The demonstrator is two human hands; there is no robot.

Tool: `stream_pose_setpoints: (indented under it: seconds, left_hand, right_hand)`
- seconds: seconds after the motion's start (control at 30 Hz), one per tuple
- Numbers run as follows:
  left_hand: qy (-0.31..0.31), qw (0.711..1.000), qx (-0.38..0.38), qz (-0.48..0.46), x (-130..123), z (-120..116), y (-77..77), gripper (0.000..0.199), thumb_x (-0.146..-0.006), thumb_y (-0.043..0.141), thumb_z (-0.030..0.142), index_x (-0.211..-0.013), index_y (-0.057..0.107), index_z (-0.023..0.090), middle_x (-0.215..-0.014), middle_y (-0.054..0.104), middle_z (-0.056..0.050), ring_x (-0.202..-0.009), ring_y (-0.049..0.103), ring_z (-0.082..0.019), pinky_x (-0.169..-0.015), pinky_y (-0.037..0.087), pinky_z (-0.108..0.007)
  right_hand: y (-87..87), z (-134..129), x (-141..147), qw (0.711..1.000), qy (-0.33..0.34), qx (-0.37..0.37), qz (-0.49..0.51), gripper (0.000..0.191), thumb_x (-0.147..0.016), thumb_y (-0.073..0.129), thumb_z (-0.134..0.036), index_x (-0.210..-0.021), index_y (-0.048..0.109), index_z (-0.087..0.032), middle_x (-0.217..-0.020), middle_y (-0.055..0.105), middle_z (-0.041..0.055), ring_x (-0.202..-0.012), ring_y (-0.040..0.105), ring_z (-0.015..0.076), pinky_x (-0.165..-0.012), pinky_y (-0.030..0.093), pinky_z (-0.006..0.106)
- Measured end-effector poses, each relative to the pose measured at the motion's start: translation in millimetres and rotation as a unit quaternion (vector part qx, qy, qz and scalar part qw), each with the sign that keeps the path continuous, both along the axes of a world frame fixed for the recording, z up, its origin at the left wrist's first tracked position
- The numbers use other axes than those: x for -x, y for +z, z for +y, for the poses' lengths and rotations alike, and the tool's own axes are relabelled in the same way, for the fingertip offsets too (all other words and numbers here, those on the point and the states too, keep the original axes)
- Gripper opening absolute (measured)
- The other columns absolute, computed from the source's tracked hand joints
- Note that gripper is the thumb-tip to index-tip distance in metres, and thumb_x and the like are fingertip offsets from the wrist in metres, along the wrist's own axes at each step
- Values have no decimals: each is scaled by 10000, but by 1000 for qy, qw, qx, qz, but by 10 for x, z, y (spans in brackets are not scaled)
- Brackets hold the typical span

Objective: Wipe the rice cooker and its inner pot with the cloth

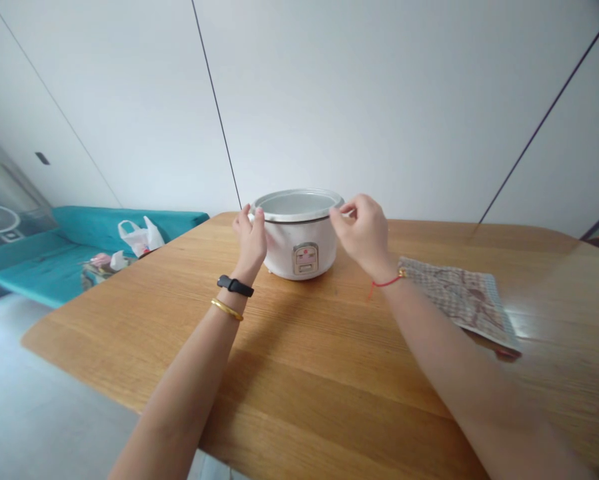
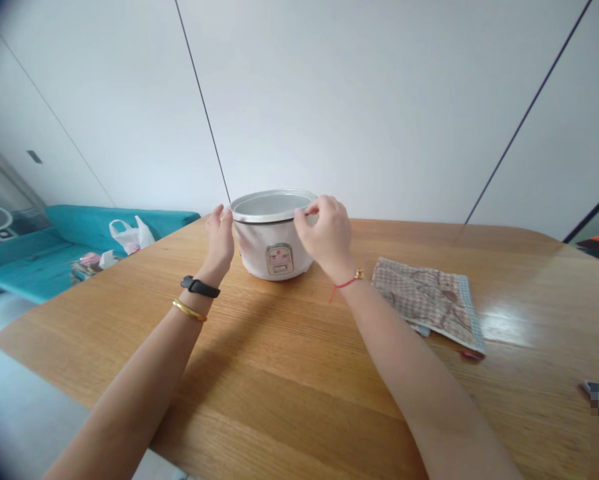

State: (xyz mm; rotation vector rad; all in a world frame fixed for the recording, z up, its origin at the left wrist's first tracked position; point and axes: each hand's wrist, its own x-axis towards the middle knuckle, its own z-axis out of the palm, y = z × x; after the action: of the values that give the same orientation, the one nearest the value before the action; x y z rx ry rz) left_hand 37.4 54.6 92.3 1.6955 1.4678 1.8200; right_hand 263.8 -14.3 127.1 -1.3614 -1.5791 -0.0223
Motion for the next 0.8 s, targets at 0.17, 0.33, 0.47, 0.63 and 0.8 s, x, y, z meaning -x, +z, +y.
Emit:
stream_pose_setpoints:
  seconds: [0.17, 0.33, 0.47, 0.63, 0.8]
  left_hand:
    - [34, 996, 20, -76, 72, 57, 18, 570, -1017, 461, 570, -1459, 455, 210, -1610, 363, -205, -1575, 263, -311, -1293, 211, -558]
    - [56, 994, 17, -95, 162, 56, 118, 512, -1037, 425, 574, -1427, 467, 245, -1600, 390, -152, -1546, 324, -275, -1288, 276, -493]
    - [51, 994, 1, -92, 305, 28, 122, 488, -1060, 372, 522, -1369, 506, 169, -1510, 500, -185, -1441, 457, -261, -1245, 345, -441]
    - [6, 992, 30, 122, 838, 16, -166, 497, -1014, 373, 556, -1127, 666, 170, -1268, 694, -156, -1299, 588, -303, -1173, 414, -450]
    - [23, 927, 245, 282, 1331, 39, -592, 499, -942, 461, 476, -1163, 707, 102, -1265, 727, -196, -1242, 653, -335, -1103, 474, -428]
  right_hand:
    - [-17, 58, 474, 940, 43, -58, -333, 615, -966, 650, -524, -1497, 549, -231, -1363, 596, 156, -1272, 491, 414, -1138, 297, 588]
    - [92, 299, 284, 916, 38, 36, -398, 553, -1019, 596, -568, -1411, 619, -177, -1217, 659, 177, -1118, 580, 380, -976, 402, 461]
    - [86, 453, -436, 898, 23, 35, -439, 528, -980, 658, -528, -1320, 647, -125, -1188, 661, 187, -1101, 582, 369, -964, 403, 436]
    - [30, 575, -1537, 895, -28, 48, -443, 444, -952, 664, -483, -1221, 672, -129, -1194, 663, 177, -1119, 567, 357, -984, 394, 435]
    - [2, 611, -2443, 868, -185, 154, -435, 406, -1008, 672, -501, -1154, 674, -123, -1218, 645, 236, -1174, 498, 386, -990, 281, 534]
